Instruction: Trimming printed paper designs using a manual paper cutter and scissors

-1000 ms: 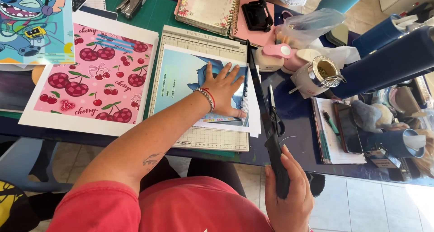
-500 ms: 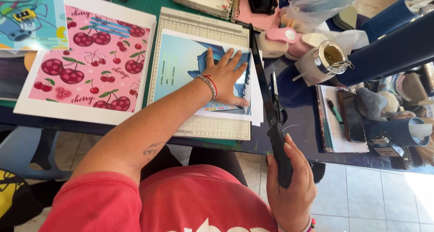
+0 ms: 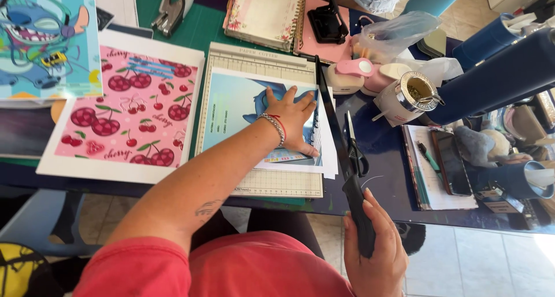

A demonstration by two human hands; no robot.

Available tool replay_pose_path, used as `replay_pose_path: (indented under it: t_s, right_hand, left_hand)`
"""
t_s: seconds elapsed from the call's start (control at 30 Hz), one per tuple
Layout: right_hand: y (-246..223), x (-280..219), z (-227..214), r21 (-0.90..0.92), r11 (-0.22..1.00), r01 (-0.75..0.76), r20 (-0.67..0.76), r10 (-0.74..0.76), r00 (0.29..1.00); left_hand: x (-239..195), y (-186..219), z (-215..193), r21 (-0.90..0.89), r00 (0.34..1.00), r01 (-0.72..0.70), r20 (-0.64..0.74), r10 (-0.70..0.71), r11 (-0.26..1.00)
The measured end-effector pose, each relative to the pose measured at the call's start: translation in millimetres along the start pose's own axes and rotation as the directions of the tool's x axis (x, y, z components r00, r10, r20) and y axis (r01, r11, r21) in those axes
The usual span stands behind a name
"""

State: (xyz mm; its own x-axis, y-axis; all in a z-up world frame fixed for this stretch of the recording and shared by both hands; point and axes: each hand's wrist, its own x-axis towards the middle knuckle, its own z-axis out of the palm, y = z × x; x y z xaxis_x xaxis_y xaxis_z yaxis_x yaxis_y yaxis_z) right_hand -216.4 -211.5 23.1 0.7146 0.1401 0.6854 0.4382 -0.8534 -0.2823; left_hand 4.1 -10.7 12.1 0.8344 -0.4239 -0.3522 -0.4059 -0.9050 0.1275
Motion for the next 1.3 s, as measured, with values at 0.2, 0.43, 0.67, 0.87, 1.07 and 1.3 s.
replay_pose_path:
  t_s: [0.2,0.43,0.67,0.87,1.07,1.3]
  right_hand:
    - [0.0,-7.8,1.6,-0.032,0.999,0.015,0.025,-0.014,1.0]
    - [-0.4,-21.2,-9.0,0.021,0.996,-0.084,0.246,0.076,0.966]
    - [-10.1,12.8,-7.8,-0.155,0.982,-0.106,0.591,0.179,0.787]
    - [3.2,-18.6,17.8,-0.286,0.953,-0.102,0.54,0.248,0.804]
    - [9.8,-38.0,26.8,-0.27,0.955,-0.123,0.522,0.253,0.815]
    - [16.7,-54.8,37.5,-0.287,0.951,-0.118,0.537,0.262,0.802]
  left_hand:
    - [3.4,5.5,-14.9,0.031,0.991,0.053,0.121,-0.057,0.998]
    - [1.0,5.0,-18.2,-0.028,0.992,0.054,0.119,-0.05,0.998]
    - [-1.2,6.2,-21.2,-0.045,0.986,0.07,0.154,-0.063,0.996]
    - [2.2,4.5,-19.1,-0.09,0.984,0.075,0.169,-0.059,0.993]
    - [0.0,4.0,-20.8,-0.106,0.985,0.062,0.166,-0.044,0.992]
    - [5.1,2.5,-16.0,-0.088,0.987,0.044,0.155,-0.03,0.995]
